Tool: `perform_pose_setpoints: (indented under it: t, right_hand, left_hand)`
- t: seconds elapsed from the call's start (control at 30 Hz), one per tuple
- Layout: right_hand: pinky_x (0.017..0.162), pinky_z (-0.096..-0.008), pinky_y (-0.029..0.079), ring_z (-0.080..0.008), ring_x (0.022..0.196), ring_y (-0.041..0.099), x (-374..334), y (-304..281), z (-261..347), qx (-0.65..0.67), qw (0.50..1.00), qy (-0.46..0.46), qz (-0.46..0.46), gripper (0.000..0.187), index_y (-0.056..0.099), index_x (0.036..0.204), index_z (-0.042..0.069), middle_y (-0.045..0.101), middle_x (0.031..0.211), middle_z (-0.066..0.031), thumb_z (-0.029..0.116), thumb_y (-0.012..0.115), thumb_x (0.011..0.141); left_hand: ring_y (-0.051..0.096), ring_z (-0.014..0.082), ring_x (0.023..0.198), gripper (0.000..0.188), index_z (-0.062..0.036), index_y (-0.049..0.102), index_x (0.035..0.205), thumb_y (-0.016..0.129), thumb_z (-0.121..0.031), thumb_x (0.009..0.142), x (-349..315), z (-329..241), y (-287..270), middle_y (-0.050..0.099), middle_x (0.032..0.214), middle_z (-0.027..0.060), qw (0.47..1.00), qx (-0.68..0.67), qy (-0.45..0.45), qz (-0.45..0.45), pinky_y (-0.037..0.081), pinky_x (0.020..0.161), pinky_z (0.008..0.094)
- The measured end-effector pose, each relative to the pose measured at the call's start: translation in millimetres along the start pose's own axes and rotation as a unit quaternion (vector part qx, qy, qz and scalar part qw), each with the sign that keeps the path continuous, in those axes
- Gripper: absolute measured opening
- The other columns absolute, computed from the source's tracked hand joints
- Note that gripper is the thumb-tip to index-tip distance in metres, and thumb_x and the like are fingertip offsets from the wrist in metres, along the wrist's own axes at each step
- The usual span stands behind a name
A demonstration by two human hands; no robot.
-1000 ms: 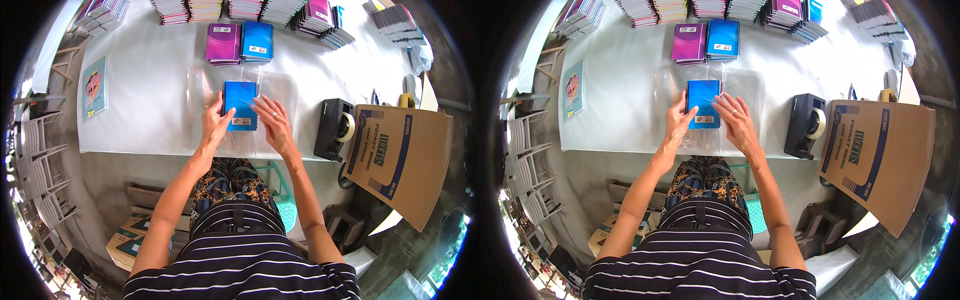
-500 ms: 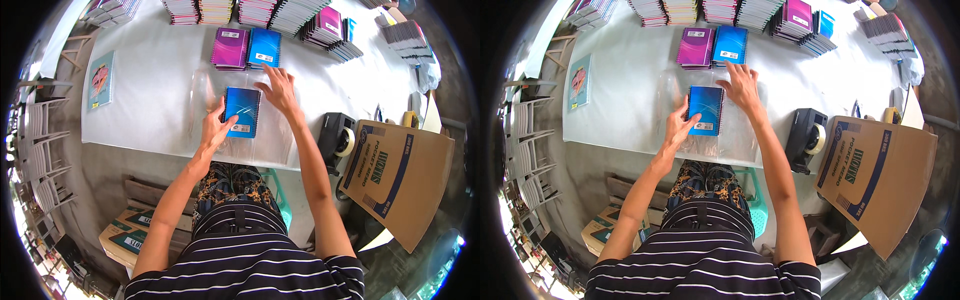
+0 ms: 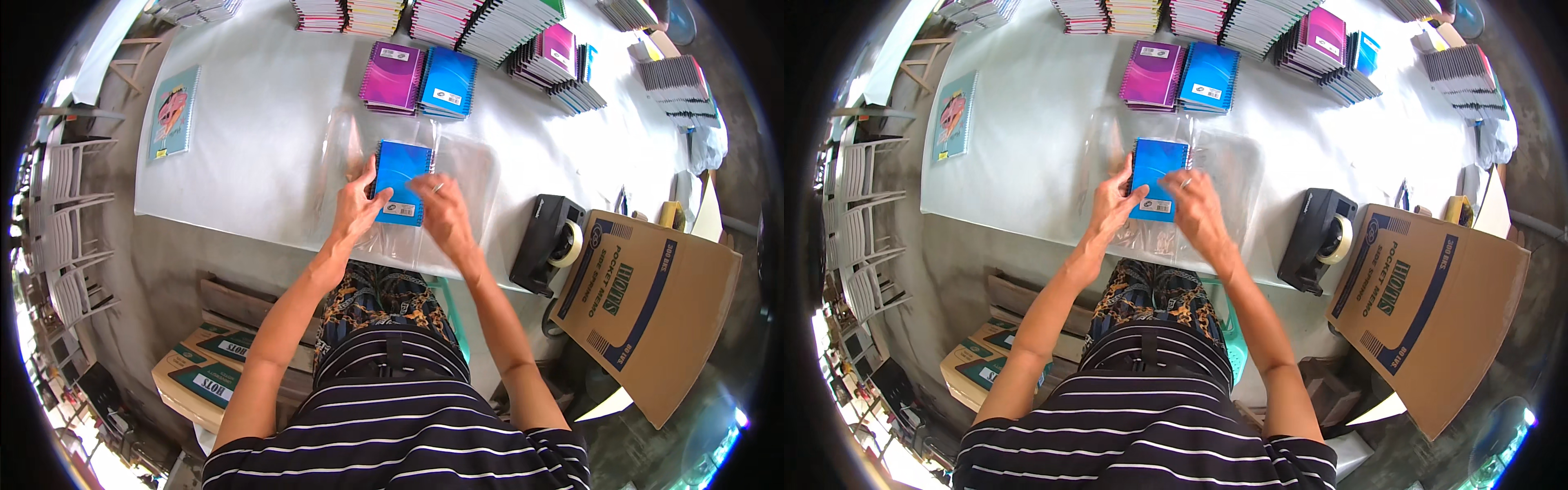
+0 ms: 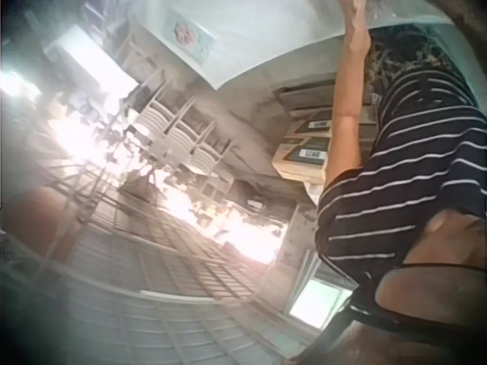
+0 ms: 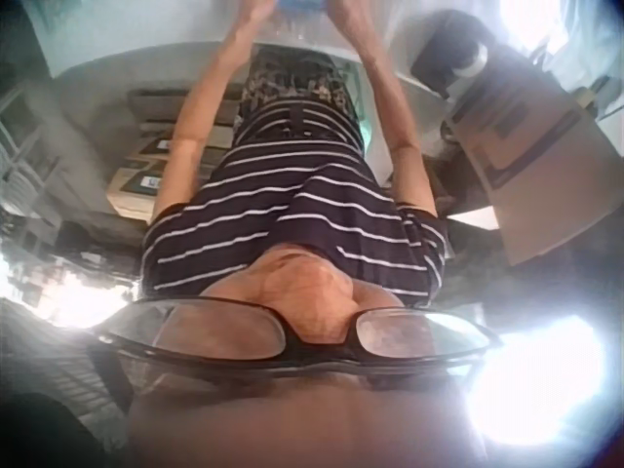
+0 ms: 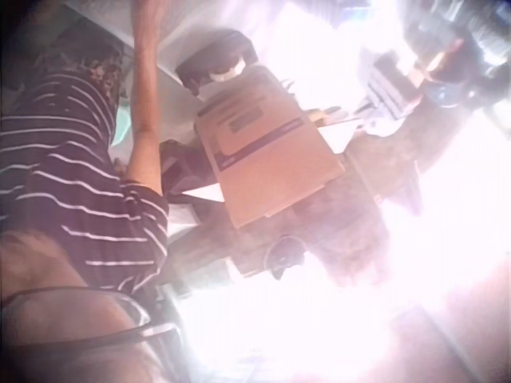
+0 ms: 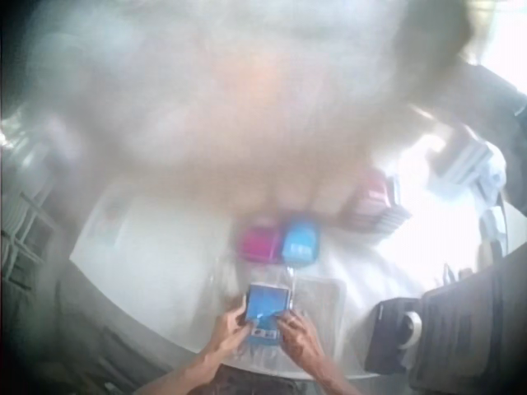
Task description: The person gathers several small spiral notebooks from various stacks on a table and places them together into a clear plastic bag, then seals the bag.
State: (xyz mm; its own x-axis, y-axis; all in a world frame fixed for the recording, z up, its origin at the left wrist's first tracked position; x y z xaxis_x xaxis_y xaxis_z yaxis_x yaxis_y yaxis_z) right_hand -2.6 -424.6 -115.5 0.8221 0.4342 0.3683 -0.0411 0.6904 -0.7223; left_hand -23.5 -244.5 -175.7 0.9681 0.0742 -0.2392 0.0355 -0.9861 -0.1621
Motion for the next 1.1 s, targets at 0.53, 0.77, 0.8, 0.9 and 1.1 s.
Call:
perform_pose_setpoints:
  t: [0.53,0.77,0.8,0.9,1.1]
  right_hand:
    - [0.089,-0.0387,0.042,-0.0247,0.101,0.059,-13.0,13.7,24.0,-0.048,0.999,0.021,0.011,0.025,0.068,0.094,0.001,0.064,0.101,-0.0071,-0.008,0.061,0.072]
    - [0.088,-0.0394,0.043,-0.0267,0.101,0.058,-14.0,14.4,22.5,-0.038,0.999,0.023,0.015,0.027,0.068,0.095,-0.001,0.063,0.102,-0.0088,-0.009,0.061,0.070]
    - [0.088,-0.0388,0.043,-0.0257,0.100,0.058,-13.3,14.3,23.2,-0.043,0.999,0.020,0.017,0.025,0.068,0.094,-0.001,0.063,0.102,-0.0083,-0.007,0.060,0.071]
    - [0.088,-0.0383,0.043,-0.0249,0.100,0.057,-12.0,12.8,24.0,-0.051,0.998,0.016,0.024,0.024,0.068,0.094,-0.001,0.063,0.103,-0.0080,-0.005,0.059,0.072]
    - [0.085,-0.0392,0.044,-0.0281,0.100,0.057,-7.9,9.6,30.2,-0.041,0.997,0.026,0.052,0.027,0.068,0.095,-0.002,0.063,0.102,-0.0100,-0.010,0.058,0.072]
  left_hand:
    - [0.021,0.0359,0.142,0.056,-0.0174,0.046,0.141,0.065,-0.024,0.088,-43.9,27.8,-50.6,0.034,0.152,-0.0015,0.822,0.547,0.130,-0.089,0.020,0.110,0.0625]
    - [0.020,0.0356,0.143,0.051,-0.0192,0.051,0.137,0.064,-0.022,0.088,-50.8,19.7,-51.0,0.047,0.144,-0.0052,0.834,0.520,0.101,-0.152,0.017,0.111,0.0623]
    - [0.021,0.0355,0.143,0.050,-0.0189,0.052,0.137,0.064,-0.021,0.088,-50.9,19.6,-50.1,0.049,0.142,-0.0053,0.834,0.521,0.102,-0.151,0.018,0.111,0.0619]
    - [0.027,0.0346,0.141,0.051,-0.0181,0.051,0.137,0.063,-0.015,0.087,-51.2,19.0,-47.8,0.053,0.138,-0.0044,0.837,0.518,0.108,-0.141,0.019,0.112,0.0599]
    - [0.052,0.0317,0.124,0.063,-0.0164,0.043,0.142,0.056,0.005,0.084,-51.5,23.3,-49.3,0.053,0.137,0.0061,0.872,0.438,0.158,-0.150,0.028,0.112,0.0501]
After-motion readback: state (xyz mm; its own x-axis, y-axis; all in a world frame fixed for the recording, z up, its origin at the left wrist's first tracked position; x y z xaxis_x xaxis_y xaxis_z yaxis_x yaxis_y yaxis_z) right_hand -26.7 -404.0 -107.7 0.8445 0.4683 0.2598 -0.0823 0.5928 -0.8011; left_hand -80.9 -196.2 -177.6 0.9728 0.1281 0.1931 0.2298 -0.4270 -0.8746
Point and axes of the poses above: each hand's wrist, its own x-axis towards the middle knuckle, its own y-axis out of the palm, z = x × y, the point moved 1 cm from there along x, towards the middle knuckle
